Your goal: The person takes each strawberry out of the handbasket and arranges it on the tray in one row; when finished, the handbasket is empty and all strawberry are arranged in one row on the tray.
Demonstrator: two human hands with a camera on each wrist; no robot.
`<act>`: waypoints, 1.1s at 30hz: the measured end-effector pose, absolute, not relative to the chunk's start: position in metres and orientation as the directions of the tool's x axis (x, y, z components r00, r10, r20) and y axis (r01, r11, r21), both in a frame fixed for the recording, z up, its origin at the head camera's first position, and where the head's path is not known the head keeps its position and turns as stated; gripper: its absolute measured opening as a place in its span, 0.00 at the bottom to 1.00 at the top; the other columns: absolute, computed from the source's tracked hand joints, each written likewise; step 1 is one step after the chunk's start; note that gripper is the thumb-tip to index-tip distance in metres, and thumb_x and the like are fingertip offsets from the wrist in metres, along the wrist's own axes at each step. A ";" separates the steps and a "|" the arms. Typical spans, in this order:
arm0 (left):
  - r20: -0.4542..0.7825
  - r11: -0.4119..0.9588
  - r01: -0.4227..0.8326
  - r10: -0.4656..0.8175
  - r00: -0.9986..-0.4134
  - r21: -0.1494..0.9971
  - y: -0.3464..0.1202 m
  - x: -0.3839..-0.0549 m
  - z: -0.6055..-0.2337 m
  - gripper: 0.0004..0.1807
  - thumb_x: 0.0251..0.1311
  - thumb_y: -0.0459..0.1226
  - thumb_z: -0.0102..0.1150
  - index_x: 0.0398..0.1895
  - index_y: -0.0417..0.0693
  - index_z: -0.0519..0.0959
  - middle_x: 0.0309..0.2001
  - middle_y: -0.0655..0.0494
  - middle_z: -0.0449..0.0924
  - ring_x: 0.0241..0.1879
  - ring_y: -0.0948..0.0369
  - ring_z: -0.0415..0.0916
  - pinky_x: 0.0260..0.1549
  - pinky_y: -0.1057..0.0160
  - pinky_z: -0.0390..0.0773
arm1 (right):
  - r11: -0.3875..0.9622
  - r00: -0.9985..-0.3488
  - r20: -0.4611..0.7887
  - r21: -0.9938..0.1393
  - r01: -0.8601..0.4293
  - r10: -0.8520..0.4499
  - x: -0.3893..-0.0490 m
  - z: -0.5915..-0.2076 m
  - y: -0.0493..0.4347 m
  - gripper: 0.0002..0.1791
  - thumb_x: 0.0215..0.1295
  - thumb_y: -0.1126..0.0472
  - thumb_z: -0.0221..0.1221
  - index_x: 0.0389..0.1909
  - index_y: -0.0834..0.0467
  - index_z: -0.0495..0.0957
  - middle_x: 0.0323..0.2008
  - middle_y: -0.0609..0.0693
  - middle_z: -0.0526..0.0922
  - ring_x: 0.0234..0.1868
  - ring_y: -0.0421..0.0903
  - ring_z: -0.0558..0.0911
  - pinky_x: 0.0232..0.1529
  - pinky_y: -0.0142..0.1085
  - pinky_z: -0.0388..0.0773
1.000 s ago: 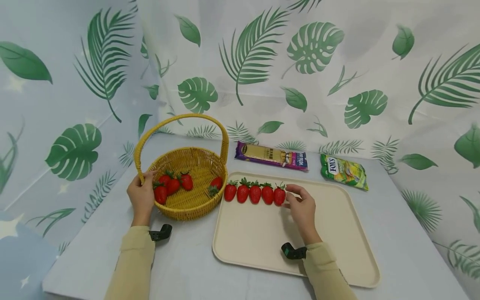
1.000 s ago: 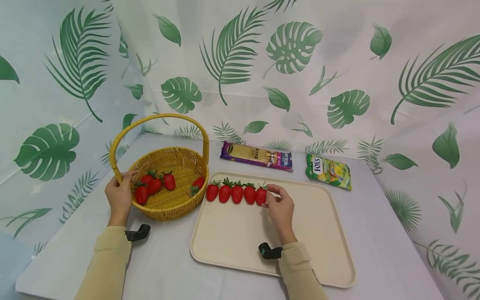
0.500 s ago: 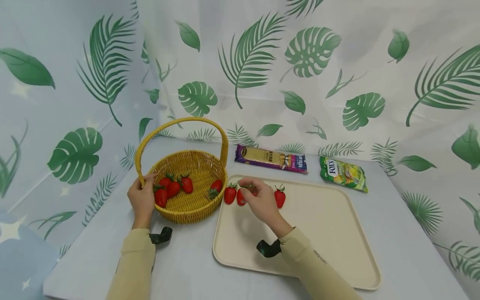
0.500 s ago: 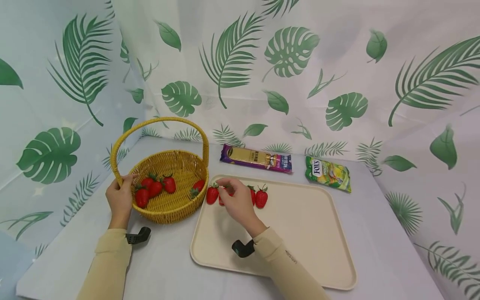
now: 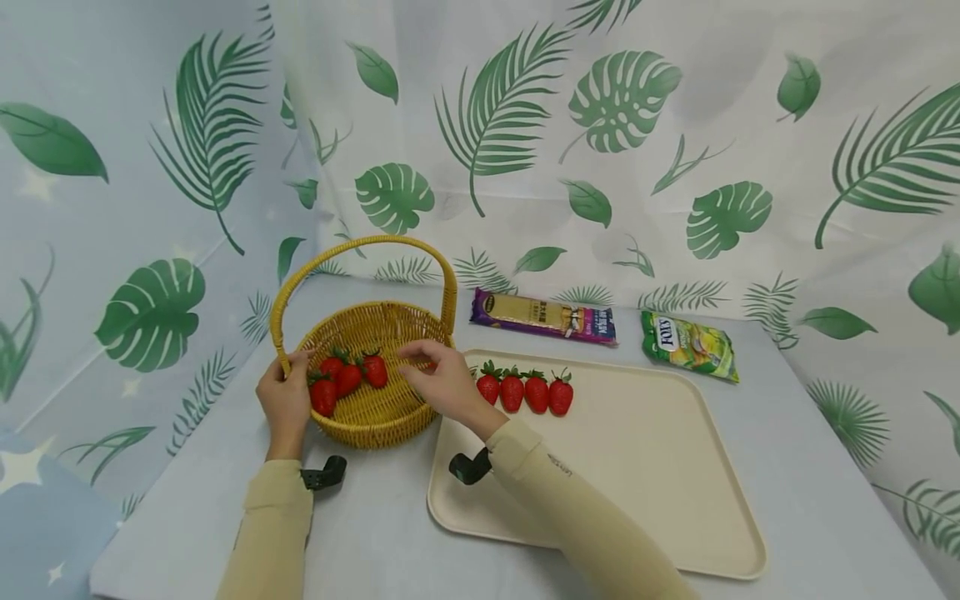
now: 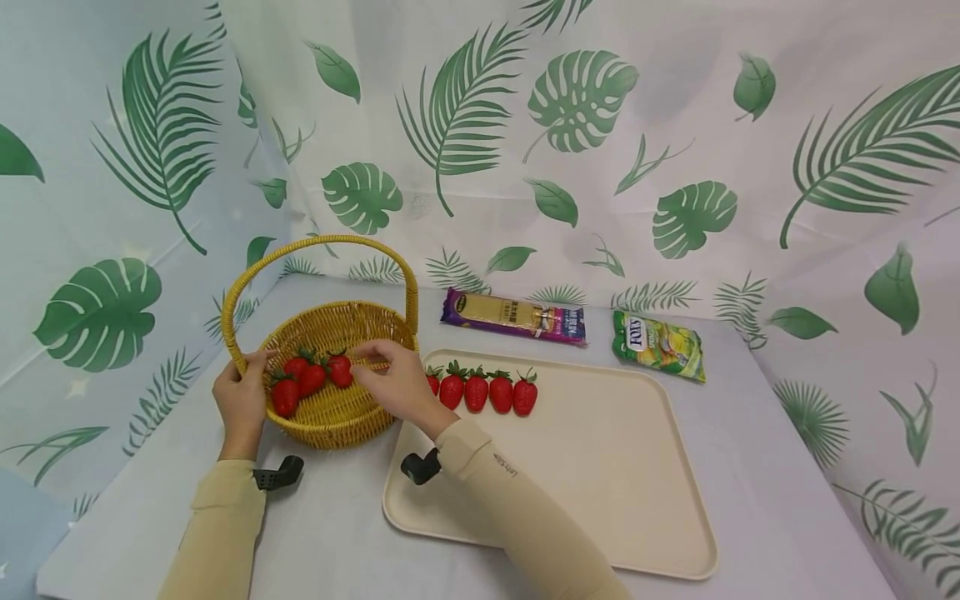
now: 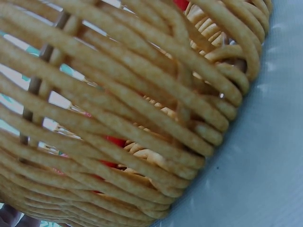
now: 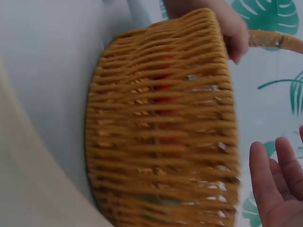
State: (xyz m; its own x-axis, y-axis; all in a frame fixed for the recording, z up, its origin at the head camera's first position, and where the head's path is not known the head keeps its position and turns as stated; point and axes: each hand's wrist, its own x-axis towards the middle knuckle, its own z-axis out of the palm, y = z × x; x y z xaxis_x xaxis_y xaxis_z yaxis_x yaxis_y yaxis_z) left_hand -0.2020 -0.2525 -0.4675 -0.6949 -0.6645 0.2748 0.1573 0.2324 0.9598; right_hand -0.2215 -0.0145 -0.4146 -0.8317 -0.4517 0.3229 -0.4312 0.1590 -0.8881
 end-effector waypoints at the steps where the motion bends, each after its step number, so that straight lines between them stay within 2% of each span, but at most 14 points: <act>1: 0.276 0.235 0.157 -0.663 -0.695 0.959 -0.252 -0.202 -0.467 0.17 0.70 0.41 0.55 0.44 0.33 0.82 0.47 0.41 0.83 0.43 0.68 0.73 0.43 0.71 0.67 | 0.161 -0.831 0.315 -0.890 -0.427 -0.459 -0.223 -0.416 -0.018 0.14 0.66 0.62 0.59 0.50 0.60 0.81 0.49 0.53 0.83 0.51 0.50 0.79 0.49 0.37 0.77; 5: 0.284 0.244 0.158 -0.667 -0.689 0.957 -0.252 -0.202 -0.468 0.16 0.69 0.40 0.55 0.43 0.33 0.82 0.46 0.41 0.83 0.43 0.68 0.73 0.42 0.71 0.67 | 0.206 -0.837 0.263 -0.893 -0.399 -0.480 -0.227 -0.424 -0.031 0.12 0.66 0.60 0.60 0.49 0.55 0.82 0.48 0.49 0.84 0.49 0.43 0.79 0.48 0.35 0.76; 7: 0.285 0.245 0.159 -0.669 -0.686 0.956 -0.252 -0.202 -0.467 0.16 0.69 0.40 0.55 0.43 0.33 0.82 0.46 0.41 0.83 0.43 0.68 0.73 0.42 0.71 0.67 | 0.228 -0.841 0.238 -0.894 -0.385 -0.487 -0.229 -0.426 -0.035 0.12 0.66 0.60 0.61 0.49 0.53 0.82 0.49 0.49 0.84 0.51 0.45 0.79 0.49 0.36 0.75; 13: 0.293 0.235 0.179 -0.672 -0.681 0.955 -0.251 -0.202 -0.467 0.15 0.69 0.39 0.55 0.41 0.33 0.82 0.46 0.39 0.83 0.41 0.69 0.73 0.40 0.71 0.67 | 0.318 -0.850 0.139 -0.887 -0.336 -0.508 -0.236 -0.424 -0.043 0.17 0.64 0.59 0.62 0.53 0.57 0.80 0.53 0.55 0.82 0.56 0.55 0.77 0.55 0.40 0.72; 18: 0.295 0.232 0.185 -0.665 -0.687 0.955 -0.251 -0.201 -0.466 0.16 0.69 0.39 0.55 0.42 0.31 0.82 0.47 0.39 0.83 0.39 0.70 0.72 0.39 0.70 0.67 | 0.375 -0.862 0.038 -0.890 -0.259 -0.506 -0.246 -0.424 -0.048 0.20 0.63 0.58 0.64 0.55 0.59 0.79 0.55 0.55 0.80 0.53 0.50 0.78 0.51 0.38 0.75; 22: 0.270 0.218 0.165 -0.674 -0.687 0.962 -0.252 -0.200 -0.466 0.16 0.69 0.39 0.55 0.43 0.31 0.82 0.47 0.38 0.83 0.42 0.67 0.74 0.42 0.70 0.67 | 0.388 -0.863 -0.037 -0.902 -0.188 -0.504 -0.253 -0.427 -0.054 0.22 0.63 0.58 0.64 0.58 0.56 0.77 0.58 0.55 0.78 0.53 0.47 0.78 0.48 0.39 0.76; 28: 0.255 0.211 0.151 -0.673 -0.694 0.966 -0.251 -0.199 -0.466 0.16 0.69 0.39 0.55 0.44 0.33 0.82 0.48 0.39 0.83 0.49 0.60 0.75 0.46 0.69 0.67 | 0.386 -0.860 -0.108 -0.916 -0.109 -0.498 -0.260 -0.431 -0.060 0.24 0.64 0.59 0.63 0.62 0.53 0.75 0.62 0.55 0.74 0.59 0.52 0.74 0.52 0.45 0.75; 33: 0.277 0.223 0.168 -0.671 -0.688 0.960 -0.251 -0.201 -0.467 0.15 0.69 0.39 0.55 0.42 0.33 0.83 0.47 0.40 0.83 0.45 0.65 0.74 0.44 0.69 0.67 | 0.407 -0.837 -0.165 -0.911 -0.074 -0.522 -0.266 -0.433 -0.064 0.28 0.64 0.60 0.63 0.65 0.51 0.73 0.66 0.55 0.71 0.63 0.52 0.71 0.57 0.45 0.73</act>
